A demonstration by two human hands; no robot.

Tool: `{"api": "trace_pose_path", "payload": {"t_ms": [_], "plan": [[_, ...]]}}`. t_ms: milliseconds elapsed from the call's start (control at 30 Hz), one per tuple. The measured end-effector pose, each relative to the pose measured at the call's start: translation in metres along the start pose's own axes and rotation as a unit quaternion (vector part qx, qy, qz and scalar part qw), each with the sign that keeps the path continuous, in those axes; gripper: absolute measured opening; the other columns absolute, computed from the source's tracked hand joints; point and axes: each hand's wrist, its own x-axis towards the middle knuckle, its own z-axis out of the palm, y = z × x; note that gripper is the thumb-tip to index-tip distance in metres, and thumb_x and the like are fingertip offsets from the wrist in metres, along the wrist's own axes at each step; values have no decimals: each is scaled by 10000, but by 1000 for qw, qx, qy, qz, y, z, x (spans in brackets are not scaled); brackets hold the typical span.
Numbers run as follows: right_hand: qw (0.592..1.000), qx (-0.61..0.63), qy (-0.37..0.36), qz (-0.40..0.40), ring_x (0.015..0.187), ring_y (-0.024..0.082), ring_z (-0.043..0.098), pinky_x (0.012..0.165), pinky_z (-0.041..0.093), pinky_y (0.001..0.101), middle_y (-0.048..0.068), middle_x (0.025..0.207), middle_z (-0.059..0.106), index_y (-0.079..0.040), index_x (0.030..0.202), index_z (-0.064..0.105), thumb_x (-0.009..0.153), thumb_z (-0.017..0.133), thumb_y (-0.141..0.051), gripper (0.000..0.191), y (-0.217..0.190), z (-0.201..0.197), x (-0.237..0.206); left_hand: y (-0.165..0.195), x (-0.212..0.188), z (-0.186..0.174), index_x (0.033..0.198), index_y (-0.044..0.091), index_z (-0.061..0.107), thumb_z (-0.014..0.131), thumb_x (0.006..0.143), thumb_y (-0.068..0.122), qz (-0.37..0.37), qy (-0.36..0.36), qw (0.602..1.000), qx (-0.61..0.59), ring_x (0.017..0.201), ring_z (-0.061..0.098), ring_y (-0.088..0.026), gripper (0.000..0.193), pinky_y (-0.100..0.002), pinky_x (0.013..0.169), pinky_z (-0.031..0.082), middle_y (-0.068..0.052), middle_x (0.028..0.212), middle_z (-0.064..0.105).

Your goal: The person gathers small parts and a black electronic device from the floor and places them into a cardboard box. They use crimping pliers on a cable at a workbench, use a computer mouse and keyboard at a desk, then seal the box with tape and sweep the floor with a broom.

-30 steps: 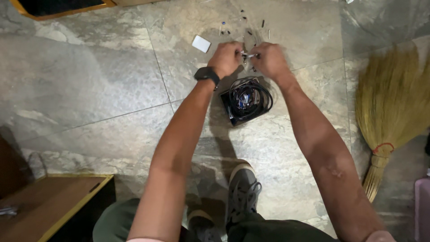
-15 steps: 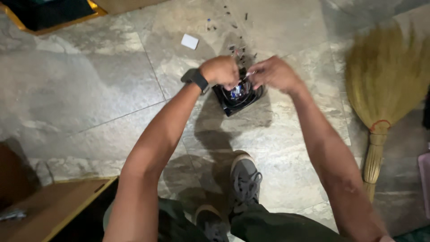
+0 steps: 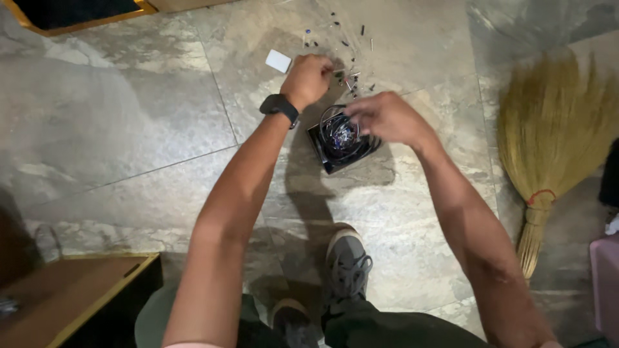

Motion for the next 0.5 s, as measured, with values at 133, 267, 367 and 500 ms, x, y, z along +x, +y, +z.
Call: {"api": "trace_pose_path", "payload": {"t_ms": [133,267,367,500], "plan": [[991,-74,108,-31,842,234,768,747,625,345,142,1052,764,-28,1154,754,899,686,-12,265,16,-7,14,-3,-6,19,1206,56,659,750,742,95,39,-24,998,53,1099,620,-416,474,-463,943,512,-202,1250,618],[980,-167,107,-14,846,347,701,817,564,415,214,1133,638,-11,1260,696,778,809,-28,496,31,-8,30,5,-7,30,1300,110,587,752,680,116,-5,-62,994,85,1146,558,-435,642,-467,942,504,-173,1351,528],[958,-217,134,-133,1002,438,639,888,533,443,228,1167,608,25,1285,685,641,845,-18,665,36,9,44,7,0,41,1204,69,674,643,870,85,43,0,994,97,1106,619,-410,336,-476,924,521,-178,1260,616],[963,-199,128,-127,1030,451,625,879,529,457,236,1186,607,44,1227,677,669,829,-33,583,41,25,54,0,9,56,1003,72,745,590,886,88,29,-41,984,172,1006,693,-359,196,-445,867,567,-182,1160,672]]}}
